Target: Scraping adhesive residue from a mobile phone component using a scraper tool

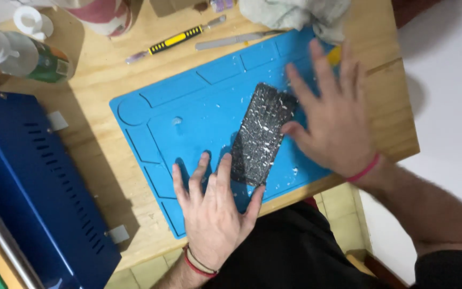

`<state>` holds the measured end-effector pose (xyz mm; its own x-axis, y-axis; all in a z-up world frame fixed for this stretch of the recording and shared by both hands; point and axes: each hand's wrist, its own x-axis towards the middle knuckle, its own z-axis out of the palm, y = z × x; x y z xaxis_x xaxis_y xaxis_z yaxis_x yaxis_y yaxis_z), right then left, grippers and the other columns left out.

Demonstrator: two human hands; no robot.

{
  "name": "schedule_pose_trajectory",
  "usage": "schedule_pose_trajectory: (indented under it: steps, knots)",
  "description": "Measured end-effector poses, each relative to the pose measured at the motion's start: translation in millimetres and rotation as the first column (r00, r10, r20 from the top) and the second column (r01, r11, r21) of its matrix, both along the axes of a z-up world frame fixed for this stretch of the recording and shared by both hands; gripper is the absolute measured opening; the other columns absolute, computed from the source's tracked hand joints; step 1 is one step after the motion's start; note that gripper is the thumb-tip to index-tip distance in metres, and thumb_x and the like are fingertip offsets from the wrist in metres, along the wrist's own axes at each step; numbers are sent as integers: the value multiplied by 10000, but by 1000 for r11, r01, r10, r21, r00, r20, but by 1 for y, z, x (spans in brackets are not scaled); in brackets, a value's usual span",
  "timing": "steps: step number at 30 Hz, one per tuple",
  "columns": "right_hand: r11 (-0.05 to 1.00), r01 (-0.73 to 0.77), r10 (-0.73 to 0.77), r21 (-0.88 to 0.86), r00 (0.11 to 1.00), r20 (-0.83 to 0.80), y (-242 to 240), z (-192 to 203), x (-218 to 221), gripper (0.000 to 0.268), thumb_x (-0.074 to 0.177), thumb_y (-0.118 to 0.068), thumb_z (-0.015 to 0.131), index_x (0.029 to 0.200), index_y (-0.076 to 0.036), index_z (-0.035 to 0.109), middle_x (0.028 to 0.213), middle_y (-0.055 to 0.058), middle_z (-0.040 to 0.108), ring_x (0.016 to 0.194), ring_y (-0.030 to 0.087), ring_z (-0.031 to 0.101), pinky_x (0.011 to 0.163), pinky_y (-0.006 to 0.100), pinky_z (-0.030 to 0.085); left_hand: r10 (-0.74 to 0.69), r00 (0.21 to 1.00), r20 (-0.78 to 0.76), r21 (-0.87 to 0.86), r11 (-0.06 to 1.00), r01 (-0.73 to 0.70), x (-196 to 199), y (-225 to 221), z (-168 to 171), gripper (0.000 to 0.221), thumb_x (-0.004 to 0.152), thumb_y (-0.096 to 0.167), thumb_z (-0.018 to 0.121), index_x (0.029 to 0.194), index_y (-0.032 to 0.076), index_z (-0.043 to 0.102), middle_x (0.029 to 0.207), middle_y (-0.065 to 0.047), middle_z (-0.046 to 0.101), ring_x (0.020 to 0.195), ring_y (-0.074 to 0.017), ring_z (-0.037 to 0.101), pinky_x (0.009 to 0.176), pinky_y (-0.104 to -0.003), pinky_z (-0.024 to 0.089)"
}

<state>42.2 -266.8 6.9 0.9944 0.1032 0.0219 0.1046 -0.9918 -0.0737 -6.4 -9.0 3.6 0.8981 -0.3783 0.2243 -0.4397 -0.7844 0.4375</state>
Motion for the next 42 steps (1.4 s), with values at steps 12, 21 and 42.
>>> schedule_pose_trajectory:
  steps: [12,21,42]
  knots:
    - [839,-519,531,162,847,-36,5,-24,-50,1026,945,-985,337,1735,-335,416,1853,109,127,1689,421,-83,1334,683,-107,10,1000,-9,23,1000,-10,-2,-2,-1,747,1031,604,653,1466,0,608,1226,-160,741,1366,-396,634,1278,-737,314]
    - [930,-366,365,-26,930,-40,-15,-37,-51,958,983,-874,358,1744,-295,420,1780,346,314,1659,574,175,1242,848,142,30,1000,5,23,999,-30,-4,-5,-2,757,1010,606,691,1466,7,611,1149,-186,744,1368,-388,637,1271,-743,328]
    - [739,-608,559,289,794,239,-13,-20,-43,824,1115,-810,195,1707,-294,443,1819,123,261,1707,459,80,1404,661,-19,49,999,10,101,994,-50,-9,-32,-5,819,1049,562,593,1571,-64,508,1443,-222,668,1473,-399,578,1290,-756,276]
